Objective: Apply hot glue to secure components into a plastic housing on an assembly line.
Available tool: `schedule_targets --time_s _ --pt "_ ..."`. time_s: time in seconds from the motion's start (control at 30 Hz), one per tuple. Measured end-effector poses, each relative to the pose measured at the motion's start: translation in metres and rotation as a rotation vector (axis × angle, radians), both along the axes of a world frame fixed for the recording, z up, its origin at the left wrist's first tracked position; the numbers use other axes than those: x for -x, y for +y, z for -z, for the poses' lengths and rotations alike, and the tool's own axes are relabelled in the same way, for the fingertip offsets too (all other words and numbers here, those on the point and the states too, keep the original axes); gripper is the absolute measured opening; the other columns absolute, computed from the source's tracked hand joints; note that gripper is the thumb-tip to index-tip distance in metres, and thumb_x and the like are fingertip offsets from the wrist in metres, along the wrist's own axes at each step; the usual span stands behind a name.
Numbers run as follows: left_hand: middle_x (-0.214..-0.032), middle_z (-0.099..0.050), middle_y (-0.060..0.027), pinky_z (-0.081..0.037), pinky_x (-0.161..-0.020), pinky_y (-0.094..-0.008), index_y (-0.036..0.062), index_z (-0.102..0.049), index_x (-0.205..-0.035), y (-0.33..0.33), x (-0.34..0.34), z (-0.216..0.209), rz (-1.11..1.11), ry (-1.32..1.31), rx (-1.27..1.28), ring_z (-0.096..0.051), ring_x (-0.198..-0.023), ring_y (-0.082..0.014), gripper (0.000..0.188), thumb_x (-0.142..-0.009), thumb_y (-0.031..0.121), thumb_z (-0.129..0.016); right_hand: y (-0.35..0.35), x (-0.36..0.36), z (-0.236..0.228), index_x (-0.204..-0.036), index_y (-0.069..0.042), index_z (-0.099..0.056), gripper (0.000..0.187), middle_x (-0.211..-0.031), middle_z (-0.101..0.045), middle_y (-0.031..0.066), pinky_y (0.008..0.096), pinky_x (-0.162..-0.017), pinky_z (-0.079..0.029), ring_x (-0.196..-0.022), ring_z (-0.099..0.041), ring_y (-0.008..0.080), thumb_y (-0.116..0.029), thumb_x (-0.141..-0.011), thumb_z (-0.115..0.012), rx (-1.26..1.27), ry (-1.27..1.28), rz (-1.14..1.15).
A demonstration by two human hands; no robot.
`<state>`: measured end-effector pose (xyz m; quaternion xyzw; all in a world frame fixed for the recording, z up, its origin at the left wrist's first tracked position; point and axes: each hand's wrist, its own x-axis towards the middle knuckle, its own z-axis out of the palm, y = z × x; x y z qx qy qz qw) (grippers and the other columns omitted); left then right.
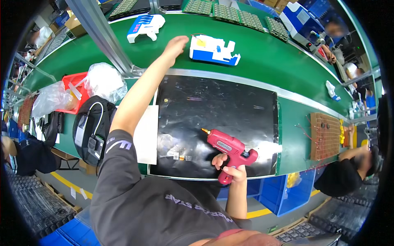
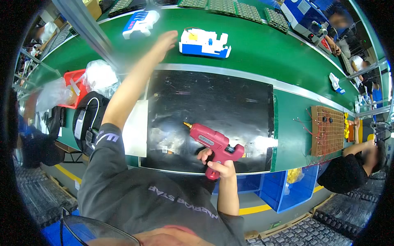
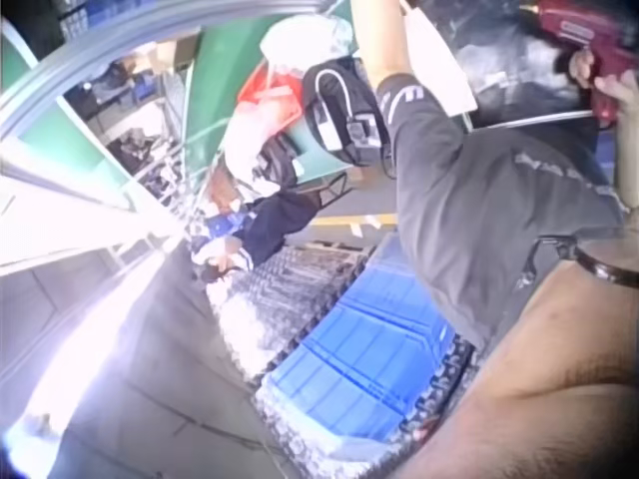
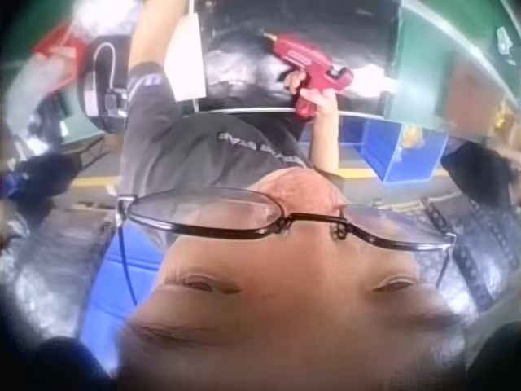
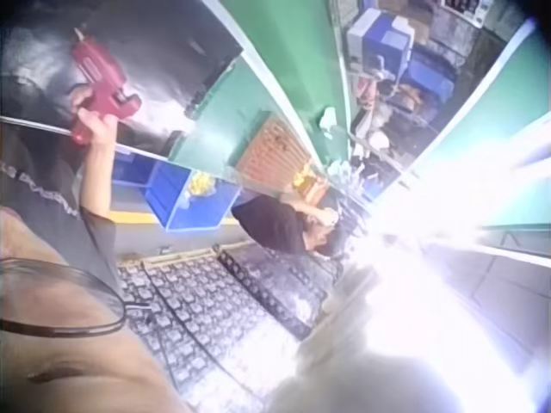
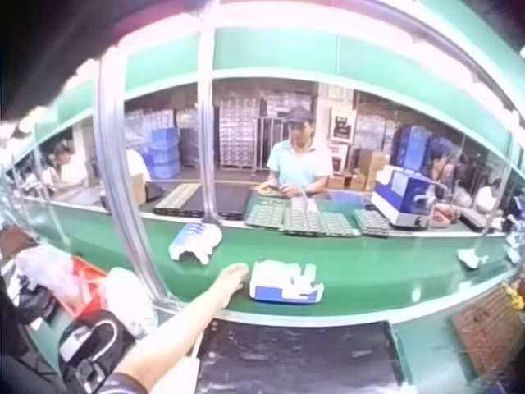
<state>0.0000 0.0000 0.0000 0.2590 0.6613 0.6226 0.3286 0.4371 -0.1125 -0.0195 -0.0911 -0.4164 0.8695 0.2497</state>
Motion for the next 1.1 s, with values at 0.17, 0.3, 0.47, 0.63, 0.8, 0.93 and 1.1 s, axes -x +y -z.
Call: schedule_targets --time_s 0.17,0.3,0.47,0.63,0.8,0.93,1.1 --pt "-0.110 -0.064 -0.0171 -0.051 -0.086 -0.0350 0.0043 -0.057 -0.120 -0.019 -0.004 0.033 0.123 0.647 -0.086 -0.062 -0.106 -0.0264 0.048 -0.079 0.023 -0.073 0.000 0.001 -0.002 -0.098 -0.002 -0.053 0.034 -0.082 -0.059 0.0134 0.0372 -0.068 -0.046 -0.080 -0.058 0.0295 -0.009 -0.067 -0.066 -0.022 -0.039 0.041" --pt "-0.123 -0.057 -0.0179 -0.049 -0.092 -0.0374 0.0059 -0.052 -0.126 -0.025 -0.011 0.021 0.121 0.603 0.029 -0.057 -0.114 -0.0305 0.050 -0.082 0.020 -0.072 -0.001 0.001 -0.003 -0.098 -0.002 -0.053 0.033 -0.083 -0.059 0.0135 0.0361 -0.068 -0.046 -0.085 -0.058 0.0308 -0.008 -0.068 -0.066 -0.011 -0.049 0.038" --pt "-0.118 -0.060 -0.0210 -0.049 -0.091 -0.0388 0.0047 -0.053 -0.125 -0.030 -0.004 0.025 0.032 0.652 0.010 -0.061 -0.108 -0.0321 0.052 -0.079 0.021 -0.071 -0.002 0.001 -0.002 -0.098 -0.002 -0.053 0.034 -0.085 -0.060 0.0136 0.0368 -0.070 -0.046 -0.084 -0.058 0.0301 -0.007 -0.068 -0.067 -0.006 -0.086 0.048" --pt "-0.134 -0.045 -0.0245 -0.037 -0.104 -0.0411 0.0008 -0.037 -0.136 -0.063 -0.031 0.016 -0.170 0.707 -0.001 -0.045 -0.125 -0.0361 0.069 -0.078 0.023 -0.068 -0.004 0.000 -0.003 -0.098 -0.003 -0.053 0.035 -0.084 -0.060 0.0135 0.0367 -0.070 -0.047 -0.084 -0.058 0.0300 -0.008 -0.068 -0.068 -0.025 -0.096 0.053" --pt "-0.135 -0.047 -0.0152 -0.040 -0.097 -0.0334 0.0001 -0.038 -0.135 -0.129 -0.077 -0.006 -0.004 0.251 -0.039 -0.049 -0.119 -0.0243 0.053 -0.088 0.012 -0.058 -0.007 0.001 -0.003 -0.098 -0.002 -0.052 0.031 -0.085 -0.060 0.0131 0.0419 -0.080 -0.045 -0.077 -0.057 0.0244 -0.005 -0.070 -0.063 -0.035 -0.068 0.056" --pt "-0.123 -0.056 -0.0131 -0.043 -0.094 -0.0323 0.0018 -0.045 -0.129 -0.194 -0.122 -0.022 0.175 -0.102 -0.049 -0.056 -0.109 -0.0204 0.044 -0.088 0.006 -0.057 -0.012 0.002 -0.005 -0.099 -0.002 -0.053 0.035 -0.086 -0.059 0.0143 0.0360 -0.069 -0.046 -0.087 -0.057 0.0310 -0.007 -0.068 -0.067 -0.003 -0.063 0.067" --pt "-0.117 -0.059 -0.0136 -0.044 -0.094 -0.0301 -0.0005 -0.047 -0.127 -0.252 -0.175 -0.019 0.290 -0.193 -0.119 -0.058 -0.106 -0.0181 0.038 -0.089 0.001 -0.055 -0.019 0.009 -0.015 -0.101 -0.001 -0.054 0.036 -0.085 -0.058 0.0148 0.0354 -0.065 -0.046 -0.088 -0.057 0.0324 -0.007 -0.067 -0.066 0.016 -0.045 0.027"
